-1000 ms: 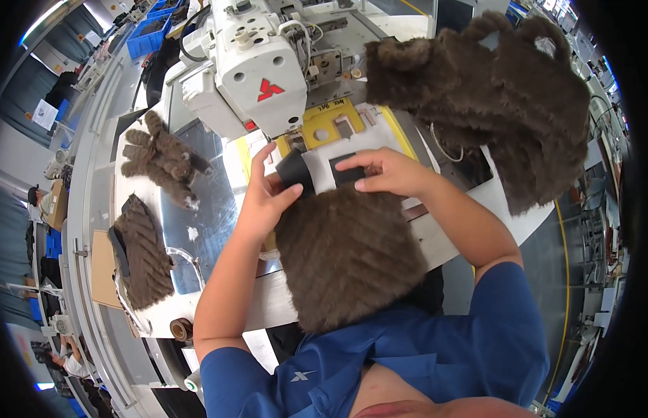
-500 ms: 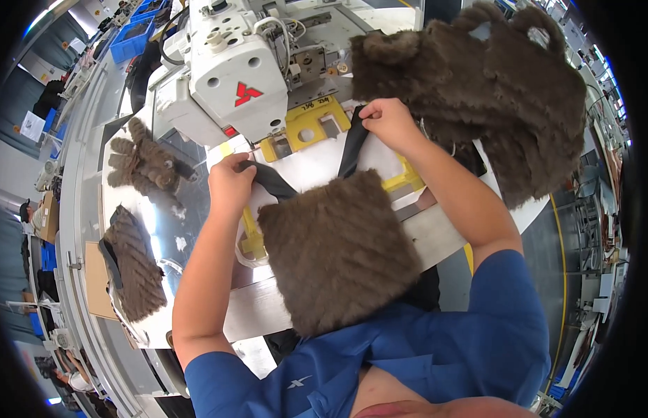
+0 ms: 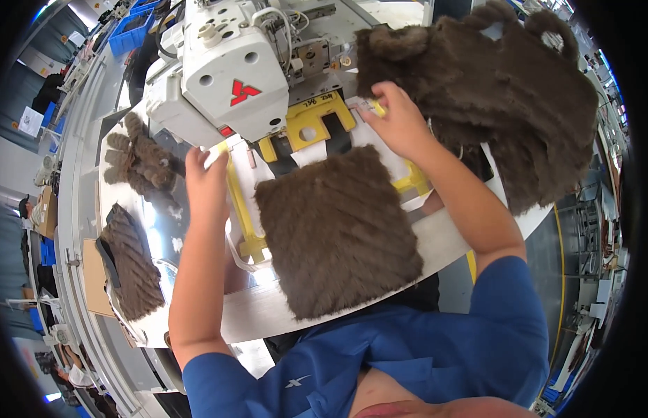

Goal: Using an industrial sewing machine to assemble components made of brown fur-like material.

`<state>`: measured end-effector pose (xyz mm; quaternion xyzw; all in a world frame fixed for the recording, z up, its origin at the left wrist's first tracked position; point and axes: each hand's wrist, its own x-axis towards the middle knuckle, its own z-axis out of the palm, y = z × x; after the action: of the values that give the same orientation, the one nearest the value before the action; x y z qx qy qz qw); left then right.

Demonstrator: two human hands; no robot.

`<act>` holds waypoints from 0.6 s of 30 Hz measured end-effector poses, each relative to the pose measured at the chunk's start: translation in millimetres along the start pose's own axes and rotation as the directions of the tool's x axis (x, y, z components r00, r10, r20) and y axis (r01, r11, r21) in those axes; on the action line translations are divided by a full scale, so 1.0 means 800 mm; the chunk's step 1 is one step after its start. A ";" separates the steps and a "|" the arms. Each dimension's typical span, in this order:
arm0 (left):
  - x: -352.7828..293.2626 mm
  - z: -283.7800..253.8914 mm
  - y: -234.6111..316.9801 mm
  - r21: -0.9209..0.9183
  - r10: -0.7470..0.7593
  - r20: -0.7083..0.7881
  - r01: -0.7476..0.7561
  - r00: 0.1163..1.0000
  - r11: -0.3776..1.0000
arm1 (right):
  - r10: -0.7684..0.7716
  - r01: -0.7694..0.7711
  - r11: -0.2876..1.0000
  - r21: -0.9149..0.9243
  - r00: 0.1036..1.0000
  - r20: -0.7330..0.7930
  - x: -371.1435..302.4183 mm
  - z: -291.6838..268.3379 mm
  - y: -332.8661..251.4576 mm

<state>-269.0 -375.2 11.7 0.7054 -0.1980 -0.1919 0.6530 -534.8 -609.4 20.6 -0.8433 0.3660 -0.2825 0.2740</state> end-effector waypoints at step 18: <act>-0.125 -0.025 0.017 0.468 -0.383 0.375 0.184 0.844 0.864 | 0.210 -0.535 0.569 0.624 0.829 0.519 -0.105 -0.015 0.018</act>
<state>-343.6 -306.1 27.7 0.7839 -0.2725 -0.4022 0.3866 -597.9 -556.0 -4.1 -0.5923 0.3279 -0.1685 0.7164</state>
